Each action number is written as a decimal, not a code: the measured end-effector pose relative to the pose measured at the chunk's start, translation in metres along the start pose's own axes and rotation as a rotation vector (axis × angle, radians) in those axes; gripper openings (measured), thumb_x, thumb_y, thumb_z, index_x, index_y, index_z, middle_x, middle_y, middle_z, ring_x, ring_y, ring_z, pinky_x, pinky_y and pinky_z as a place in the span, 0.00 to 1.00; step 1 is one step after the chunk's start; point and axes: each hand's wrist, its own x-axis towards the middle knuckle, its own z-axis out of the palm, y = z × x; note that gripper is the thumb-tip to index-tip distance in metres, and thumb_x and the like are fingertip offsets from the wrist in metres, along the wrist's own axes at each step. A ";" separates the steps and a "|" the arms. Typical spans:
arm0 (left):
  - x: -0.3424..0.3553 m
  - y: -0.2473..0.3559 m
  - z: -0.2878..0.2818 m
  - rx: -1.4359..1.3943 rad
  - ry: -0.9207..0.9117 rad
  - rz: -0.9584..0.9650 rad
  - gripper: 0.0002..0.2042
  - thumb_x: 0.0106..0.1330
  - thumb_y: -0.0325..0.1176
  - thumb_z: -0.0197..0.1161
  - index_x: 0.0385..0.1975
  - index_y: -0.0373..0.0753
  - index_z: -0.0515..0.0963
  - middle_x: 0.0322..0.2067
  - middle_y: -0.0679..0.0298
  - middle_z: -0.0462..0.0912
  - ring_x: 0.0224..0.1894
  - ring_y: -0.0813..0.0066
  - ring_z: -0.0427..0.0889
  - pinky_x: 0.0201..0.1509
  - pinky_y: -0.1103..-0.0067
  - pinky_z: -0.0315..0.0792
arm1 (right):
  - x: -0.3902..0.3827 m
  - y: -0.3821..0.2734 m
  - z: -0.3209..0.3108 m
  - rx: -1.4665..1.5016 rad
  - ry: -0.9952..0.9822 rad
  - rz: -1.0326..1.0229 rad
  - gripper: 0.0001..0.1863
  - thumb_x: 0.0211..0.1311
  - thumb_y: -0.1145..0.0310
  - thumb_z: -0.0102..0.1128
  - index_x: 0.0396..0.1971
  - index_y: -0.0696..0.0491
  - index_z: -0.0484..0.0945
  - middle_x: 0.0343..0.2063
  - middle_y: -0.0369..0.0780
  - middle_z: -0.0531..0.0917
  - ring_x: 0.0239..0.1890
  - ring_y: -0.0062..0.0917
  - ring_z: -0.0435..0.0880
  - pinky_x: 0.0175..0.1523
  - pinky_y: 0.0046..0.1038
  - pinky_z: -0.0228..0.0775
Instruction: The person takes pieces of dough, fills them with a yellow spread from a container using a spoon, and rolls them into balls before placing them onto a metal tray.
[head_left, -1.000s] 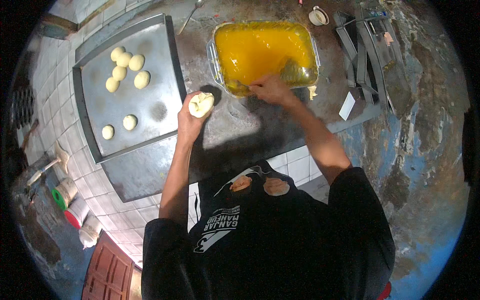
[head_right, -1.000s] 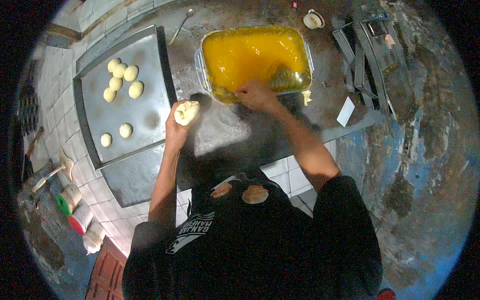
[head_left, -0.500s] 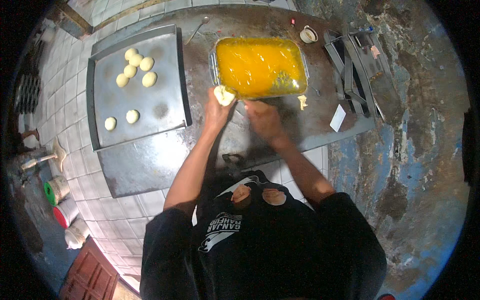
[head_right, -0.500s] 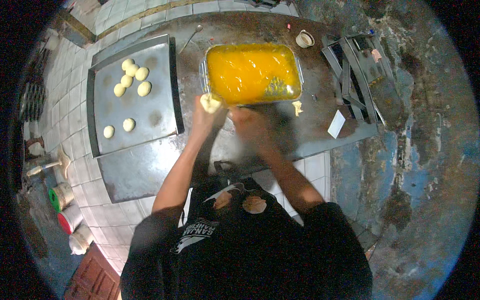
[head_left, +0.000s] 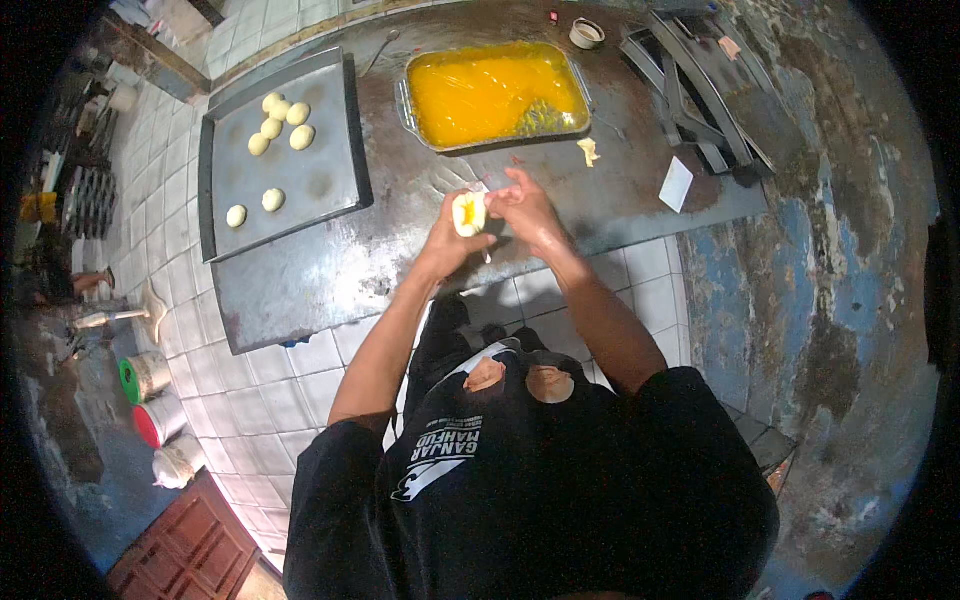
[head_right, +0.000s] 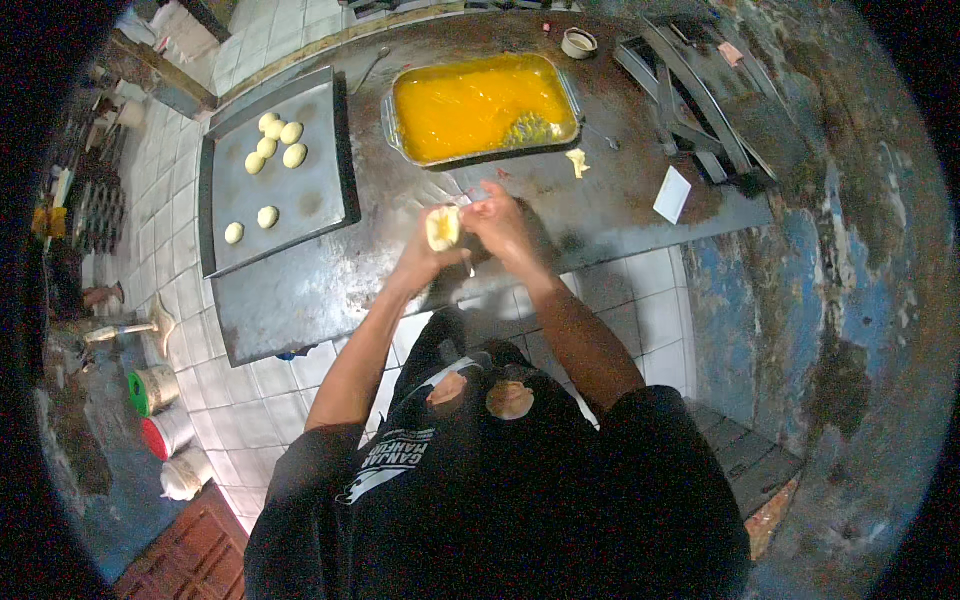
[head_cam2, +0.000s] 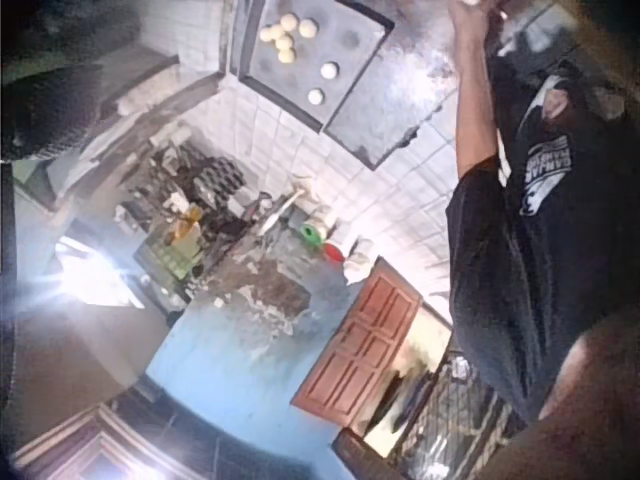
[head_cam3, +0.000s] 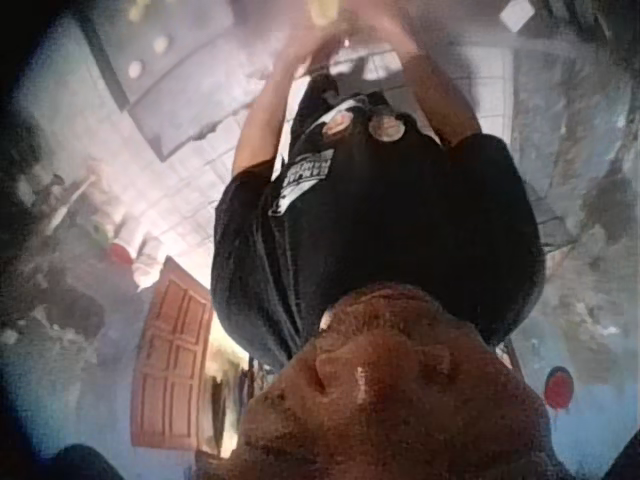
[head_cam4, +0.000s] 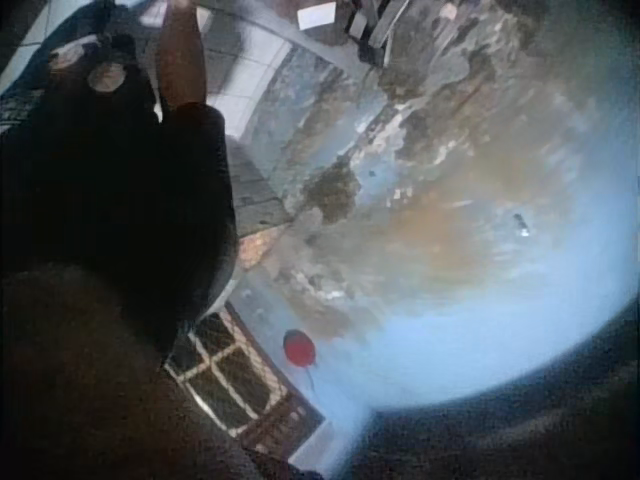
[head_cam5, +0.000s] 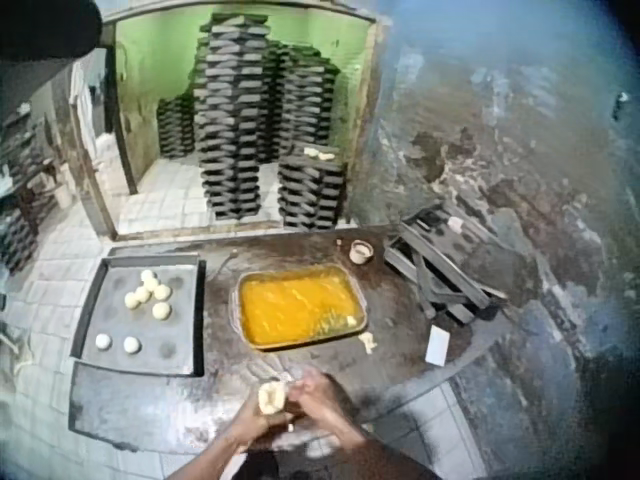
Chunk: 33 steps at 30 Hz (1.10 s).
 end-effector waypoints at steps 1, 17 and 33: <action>-0.009 -0.005 0.010 0.251 0.080 0.112 0.34 0.52 0.27 0.76 0.58 0.40 0.65 0.48 0.59 0.78 0.53 0.67 0.77 0.57 0.73 0.72 | -0.016 -0.008 0.000 -0.358 -0.071 -0.149 0.19 0.62 0.73 0.59 0.54 0.58 0.74 0.43 0.53 0.83 0.43 0.46 0.84 0.49 0.38 0.76; -0.097 0.064 0.097 0.313 0.176 0.206 0.23 0.71 0.43 0.62 0.59 0.35 0.77 0.51 0.50 0.84 0.51 0.60 0.84 0.56 0.70 0.73 | -0.131 0.026 -0.042 0.467 -0.008 -0.267 0.16 0.64 0.75 0.64 0.51 0.58 0.77 0.35 0.34 0.84 0.38 0.17 0.82 0.47 0.21 0.75; -0.170 0.102 -0.038 0.464 0.103 0.136 0.31 0.71 0.45 0.62 0.71 0.39 0.64 0.44 0.56 0.83 0.47 0.71 0.81 0.53 0.77 0.74 | -0.110 -0.065 0.074 -0.619 -0.824 -0.617 0.24 0.65 0.75 0.60 0.60 0.57 0.68 0.41 0.38 0.84 0.39 0.22 0.84 0.49 0.26 0.78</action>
